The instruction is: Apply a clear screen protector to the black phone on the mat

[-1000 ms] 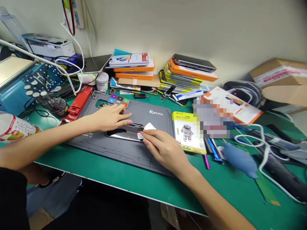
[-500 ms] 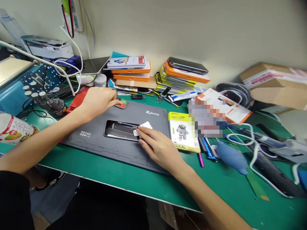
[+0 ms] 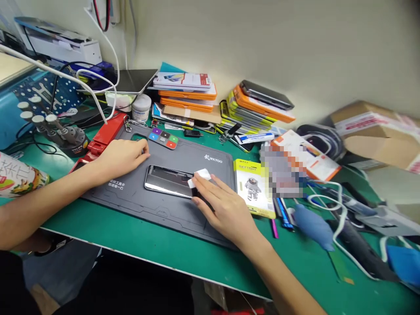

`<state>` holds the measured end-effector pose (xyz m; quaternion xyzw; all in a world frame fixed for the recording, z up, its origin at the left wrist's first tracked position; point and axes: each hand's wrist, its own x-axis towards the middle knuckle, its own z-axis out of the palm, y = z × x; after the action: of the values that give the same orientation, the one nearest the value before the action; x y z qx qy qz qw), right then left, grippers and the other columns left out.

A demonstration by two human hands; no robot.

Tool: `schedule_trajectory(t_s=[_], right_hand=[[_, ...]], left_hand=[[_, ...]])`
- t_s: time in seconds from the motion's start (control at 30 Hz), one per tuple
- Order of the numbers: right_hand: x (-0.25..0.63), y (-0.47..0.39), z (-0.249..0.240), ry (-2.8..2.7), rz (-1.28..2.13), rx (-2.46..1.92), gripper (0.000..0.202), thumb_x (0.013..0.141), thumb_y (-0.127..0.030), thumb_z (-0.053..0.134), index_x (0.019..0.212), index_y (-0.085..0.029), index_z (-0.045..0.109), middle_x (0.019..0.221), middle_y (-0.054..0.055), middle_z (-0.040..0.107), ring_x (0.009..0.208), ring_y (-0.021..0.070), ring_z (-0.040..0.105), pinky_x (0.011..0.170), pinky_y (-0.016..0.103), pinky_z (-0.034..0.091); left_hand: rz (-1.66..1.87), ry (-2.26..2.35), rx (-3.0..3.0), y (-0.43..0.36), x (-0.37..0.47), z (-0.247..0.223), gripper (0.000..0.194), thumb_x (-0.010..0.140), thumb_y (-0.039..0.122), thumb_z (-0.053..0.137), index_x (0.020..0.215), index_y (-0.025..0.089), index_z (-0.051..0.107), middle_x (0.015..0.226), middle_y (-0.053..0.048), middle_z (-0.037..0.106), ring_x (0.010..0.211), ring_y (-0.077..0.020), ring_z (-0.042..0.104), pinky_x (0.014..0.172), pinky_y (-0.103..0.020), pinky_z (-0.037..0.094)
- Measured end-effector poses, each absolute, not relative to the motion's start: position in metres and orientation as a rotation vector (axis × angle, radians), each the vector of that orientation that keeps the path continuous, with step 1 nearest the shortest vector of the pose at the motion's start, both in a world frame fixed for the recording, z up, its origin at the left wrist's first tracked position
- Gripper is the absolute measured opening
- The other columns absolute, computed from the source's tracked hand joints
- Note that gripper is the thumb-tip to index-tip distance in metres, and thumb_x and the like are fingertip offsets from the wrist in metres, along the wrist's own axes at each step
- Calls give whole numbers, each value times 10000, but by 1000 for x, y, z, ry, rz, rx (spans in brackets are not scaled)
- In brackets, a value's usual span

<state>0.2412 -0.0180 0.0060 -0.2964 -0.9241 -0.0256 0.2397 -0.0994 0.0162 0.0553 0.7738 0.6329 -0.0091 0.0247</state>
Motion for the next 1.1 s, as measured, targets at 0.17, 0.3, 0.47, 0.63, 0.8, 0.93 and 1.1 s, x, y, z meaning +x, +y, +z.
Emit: schedule_trajectory(t_s=[0.17, 0.3, 0.47, 0.63, 0.8, 0.93, 1.1], right_hand=[[239, -24, 4, -2547, -259, -704, 372, 1076, -241, 698, 1406, -78, 746, 1402, 206, 794, 1311, 332, 783, 1173, 516, 643], [237, -21, 5, -2544, -291, -699, 325, 1070, -213, 699, 1357, -81, 774, 1368, 204, 812, 1263, 319, 809, 1148, 490, 659], [243, -25, 1, -2552, -265, -660, 432, 1060, -194, 709, 1483, -108, 712, 1390, 199, 797, 1265, 334, 805, 1092, 508, 695], [258, -33, -4, -2500, -93, -666, 492, 1031, -72, 687, 1500, -219, 717, 1365, 114, 823, 1220, 308, 826, 1003, 464, 743], [272, 6, 11, -2491, -78, -785, 405, 1053, -46, 573, 1224, -302, 835, 1212, 18, 884, 1076, 241, 865, 940, 392, 731], [278, 44, 23, -2362, -201, -1029, 335, 1057, -121, 526, 1130, -242, 830, 1099, 92, 871, 1062, 284, 820, 930, 460, 661], [276, 48, 8, -2446, -182, -935, 370, 993, -133, 506, 1189, -210, 810, 1150, 109, 859, 1118, 314, 777, 988, 516, 617]], left_hand=[[-127, 1929, 2496, 10, -92, 50, 365, 1189, 429, 406, 1110, 200, 677, 1069, -82, 832, 976, -306, 810, 684, -344, 465], [-158, 1882, 2564, 4, -89, 50, 313, 1190, 367, 430, 1151, 176, 675, 1136, -115, 816, 1096, -318, 795, 723, -352, 500], [146, 1755, 2628, -10, -84, 48, 263, 1176, 265, 439, 1231, 183, 682, 1123, -90, 816, 1075, -279, 782, 773, -351, 539], [299, 1460, 2828, -19, -79, 32, 375, 1130, 158, 445, 1444, 148, 649, 1416, -139, 755, 1208, -296, 733, 931, -400, 580], [344, 1362, 2635, -17, -85, 33, 377, 1134, 408, 572, 1419, 178, 662, 1408, -119, 768, 1300, -297, 706, 1112, -423, 550], [240, 1196, 2690, -13, -95, 44, 512, 1105, 414, 624, 1576, 219, 573, 1485, -110, 748, 1330, -293, 729, 1073, -410, 600], [260, 1125, 3033, -13, -92, 39, 377, 1165, 379, 488, 1387, 203, 737, 1465, -163, 765, 1249, -313, 798, 1043, -452, 658]])
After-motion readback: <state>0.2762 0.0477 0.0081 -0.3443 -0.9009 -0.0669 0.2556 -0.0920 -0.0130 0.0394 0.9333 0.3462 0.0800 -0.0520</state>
